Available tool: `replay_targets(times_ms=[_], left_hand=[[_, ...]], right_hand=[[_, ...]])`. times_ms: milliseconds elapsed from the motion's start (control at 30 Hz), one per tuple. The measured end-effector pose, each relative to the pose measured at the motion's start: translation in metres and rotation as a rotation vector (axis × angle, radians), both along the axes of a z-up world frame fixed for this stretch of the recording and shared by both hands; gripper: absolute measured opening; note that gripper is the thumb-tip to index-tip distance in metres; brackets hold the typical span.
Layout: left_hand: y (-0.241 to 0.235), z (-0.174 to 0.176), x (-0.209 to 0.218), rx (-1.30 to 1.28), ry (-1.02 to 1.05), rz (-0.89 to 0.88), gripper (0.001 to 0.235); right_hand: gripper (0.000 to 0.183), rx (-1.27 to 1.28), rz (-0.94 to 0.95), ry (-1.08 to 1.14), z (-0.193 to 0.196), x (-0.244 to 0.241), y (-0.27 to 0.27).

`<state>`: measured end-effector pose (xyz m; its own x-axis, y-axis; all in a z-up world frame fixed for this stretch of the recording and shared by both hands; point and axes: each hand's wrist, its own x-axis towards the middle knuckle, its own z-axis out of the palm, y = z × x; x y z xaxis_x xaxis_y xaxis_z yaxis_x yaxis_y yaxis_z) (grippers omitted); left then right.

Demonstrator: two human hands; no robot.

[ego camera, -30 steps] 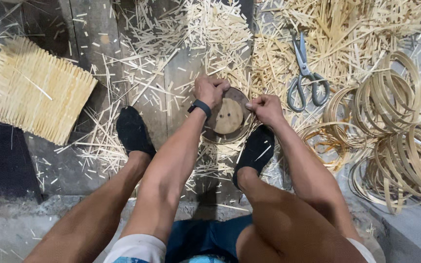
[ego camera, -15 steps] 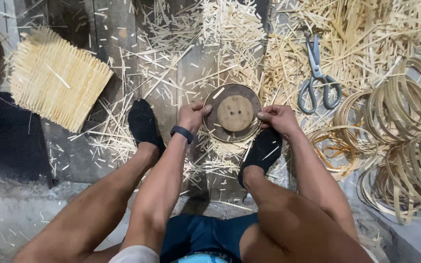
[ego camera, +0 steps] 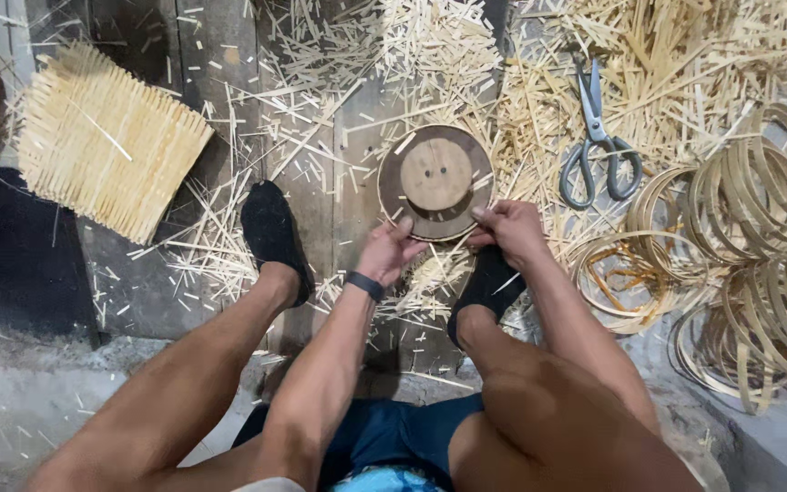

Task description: The person sits on the floor and repeatedly weaves a thin bamboo strip around the edge of a small woven bamboo mat. They use a wooden block to hold the mat in place and shears to trim the excess strip. The finished pieces are stacked nearby.

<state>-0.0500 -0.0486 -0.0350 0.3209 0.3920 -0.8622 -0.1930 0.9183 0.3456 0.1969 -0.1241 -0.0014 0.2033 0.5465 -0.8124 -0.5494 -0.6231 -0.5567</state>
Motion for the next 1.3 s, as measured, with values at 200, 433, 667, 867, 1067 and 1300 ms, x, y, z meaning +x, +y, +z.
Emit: replay_targets(times_ms=[200,433,667,867,1067,1300], left_hand=[[-0.029,-0.044,0.004,0.024,0.106,0.023,0.024],[0.046,0.013,-0.032,0.67,0.353,-0.425,0.022],[0.052,0.097,0.026,1.098,0.256,-0.558,0.063],[0.035,0.119,0.07,1.251,0.282,-0.504,0.089],[0.044,0.102,0.076,1.139,0.597,-0.693,0.061],[0.119,0.048,0.02,0.994,0.686,-0.308,0.053]], right_hand=[[0.022,-0.02,-0.018,-0.127,-0.025,-0.018,-0.007],[0.044,0.414,-0.582,0.021,0.005,0.064,-0.008],[0.1,0.215,-0.197,0.06,0.045,0.028,0.014],[0.105,0.114,-0.005,-0.135,0.063,-0.018,0.032],[0.106,0.205,0.013,-0.199,0.072,-0.028,0.034],[0.089,0.43,-0.19,0.176,0.054,-0.004,0.005]])
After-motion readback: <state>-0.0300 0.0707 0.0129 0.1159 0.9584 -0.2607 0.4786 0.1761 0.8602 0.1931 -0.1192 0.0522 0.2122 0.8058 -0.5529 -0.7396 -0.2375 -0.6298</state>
